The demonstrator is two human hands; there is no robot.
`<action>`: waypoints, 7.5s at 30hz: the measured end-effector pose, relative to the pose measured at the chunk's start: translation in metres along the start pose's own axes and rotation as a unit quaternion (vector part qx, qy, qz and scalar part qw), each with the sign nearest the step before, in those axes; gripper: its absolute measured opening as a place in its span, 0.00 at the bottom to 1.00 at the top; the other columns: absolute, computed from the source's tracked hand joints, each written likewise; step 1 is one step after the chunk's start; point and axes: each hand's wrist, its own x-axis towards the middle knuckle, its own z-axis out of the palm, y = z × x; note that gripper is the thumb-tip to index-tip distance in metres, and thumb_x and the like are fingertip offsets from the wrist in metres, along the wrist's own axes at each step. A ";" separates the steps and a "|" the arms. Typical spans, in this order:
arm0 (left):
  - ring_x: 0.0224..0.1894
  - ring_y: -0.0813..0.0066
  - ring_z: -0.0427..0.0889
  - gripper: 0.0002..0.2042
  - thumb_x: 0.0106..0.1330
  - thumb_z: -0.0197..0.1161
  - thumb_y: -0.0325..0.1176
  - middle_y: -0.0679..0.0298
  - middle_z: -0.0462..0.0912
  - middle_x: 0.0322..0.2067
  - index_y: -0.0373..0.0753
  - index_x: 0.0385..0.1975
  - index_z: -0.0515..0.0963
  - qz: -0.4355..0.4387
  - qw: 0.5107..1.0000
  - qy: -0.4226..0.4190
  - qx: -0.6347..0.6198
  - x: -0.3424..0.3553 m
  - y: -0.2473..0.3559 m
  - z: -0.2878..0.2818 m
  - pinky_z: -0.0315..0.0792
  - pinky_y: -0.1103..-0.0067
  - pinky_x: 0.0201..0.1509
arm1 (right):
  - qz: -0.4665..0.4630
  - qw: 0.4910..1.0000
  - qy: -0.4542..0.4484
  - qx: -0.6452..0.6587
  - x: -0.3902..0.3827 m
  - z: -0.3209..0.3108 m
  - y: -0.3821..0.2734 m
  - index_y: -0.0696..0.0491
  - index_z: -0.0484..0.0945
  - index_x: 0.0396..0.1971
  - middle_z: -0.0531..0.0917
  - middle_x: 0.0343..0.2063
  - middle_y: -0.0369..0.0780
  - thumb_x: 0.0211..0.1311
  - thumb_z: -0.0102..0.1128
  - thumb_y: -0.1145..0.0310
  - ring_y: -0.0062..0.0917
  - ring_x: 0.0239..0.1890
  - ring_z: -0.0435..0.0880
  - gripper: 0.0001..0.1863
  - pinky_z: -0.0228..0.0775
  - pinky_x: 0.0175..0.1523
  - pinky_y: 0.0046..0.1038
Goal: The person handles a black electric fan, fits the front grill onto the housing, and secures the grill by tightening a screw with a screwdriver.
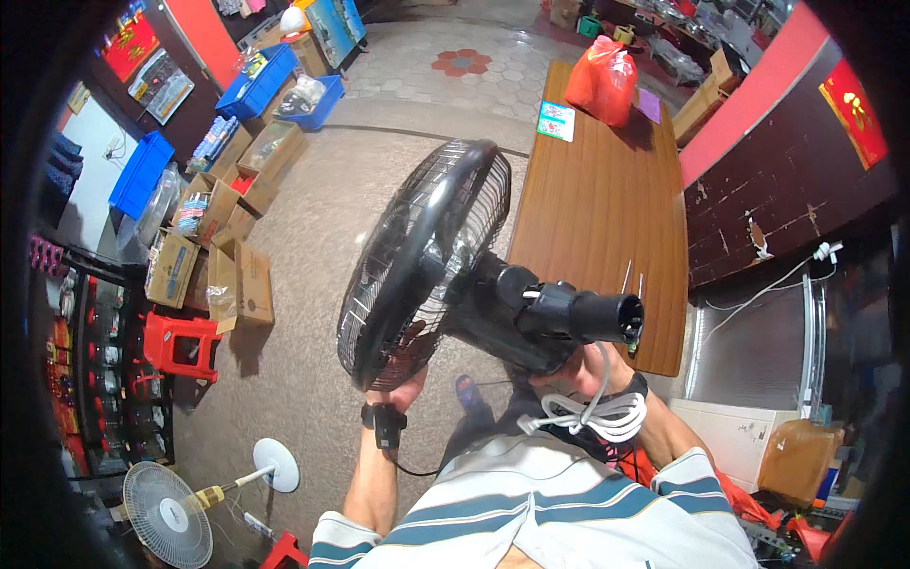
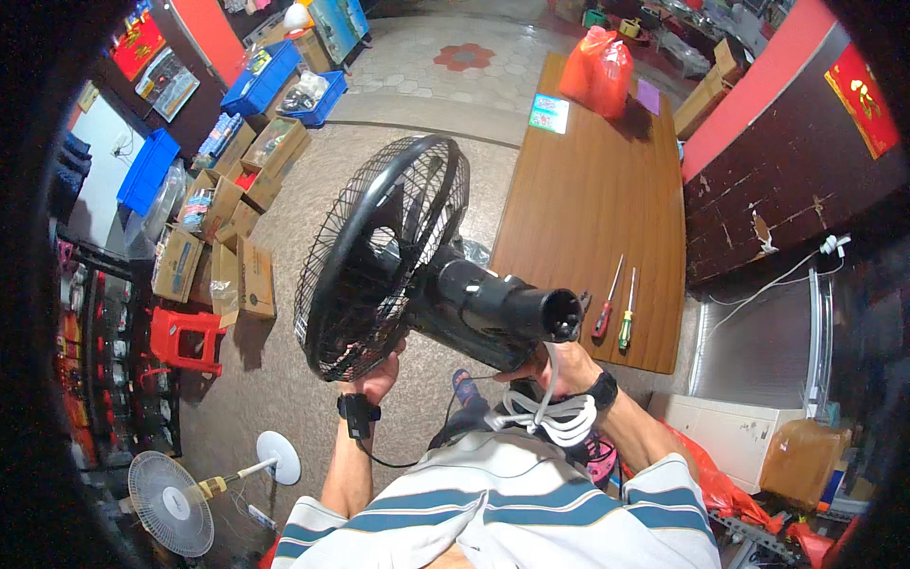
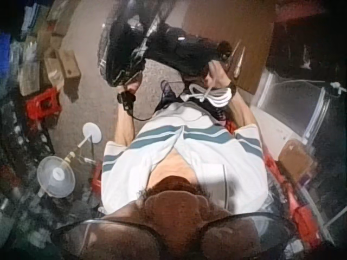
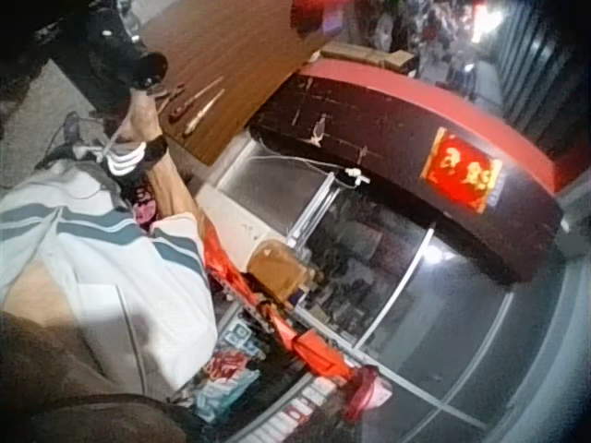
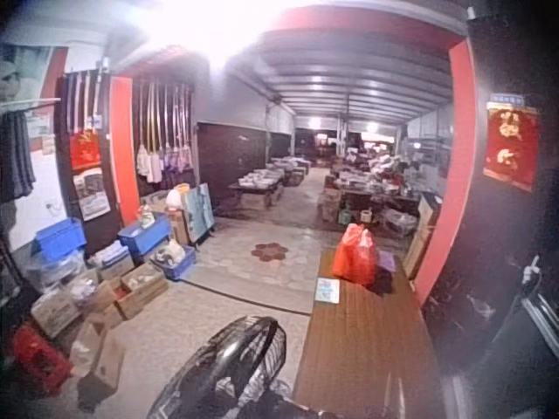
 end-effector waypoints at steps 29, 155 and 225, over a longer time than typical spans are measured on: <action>0.65 0.57 0.78 0.23 0.74 0.61 0.28 0.53 0.74 0.67 0.35 0.68 0.70 -0.276 0.958 -0.075 -0.040 0.072 -0.213 -0.002 0.75 0.60 0.70 | -0.071 0.814 0.292 -0.498 -0.091 -0.060 -0.147 0.51 0.60 0.68 0.76 0.53 0.38 0.73 0.52 0.42 0.22 0.53 0.76 0.35 0.65 0.61 0.27; 0.57 0.67 0.82 0.25 0.81 0.49 0.50 0.60 0.80 0.59 0.37 0.67 0.70 -0.234 0.841 -0.153 0.463 0.366 -0.123 0.128 0.78 0.69 0.61 | -0.157 0.565 0.656 -0.475 0.024 -0.293 0.040 0.58 0.73 0.55 0.78 0.53 0.54 0.68 0.66 0.59 0.54 0.44 0.85 0.23 0.79 0.42 0.48; 0.42 0.67 0.85 0.17 0.79 0.57 0.44 0.57 0.84 0.44 0.35 0.54 0.77 -0.281 0.811 -0.089 0.505 0.280 0.039 0.054 0.83 0.69 0.47 | -0.251 0.619 0.685 -0.291 -0.021 -0.252 -0.015 0.52 0.77 0.48 0.72 0.23 0.30 0.70 0.59 0.64 0.12 0.19 0.71 0.12 0.66 0.22 0.20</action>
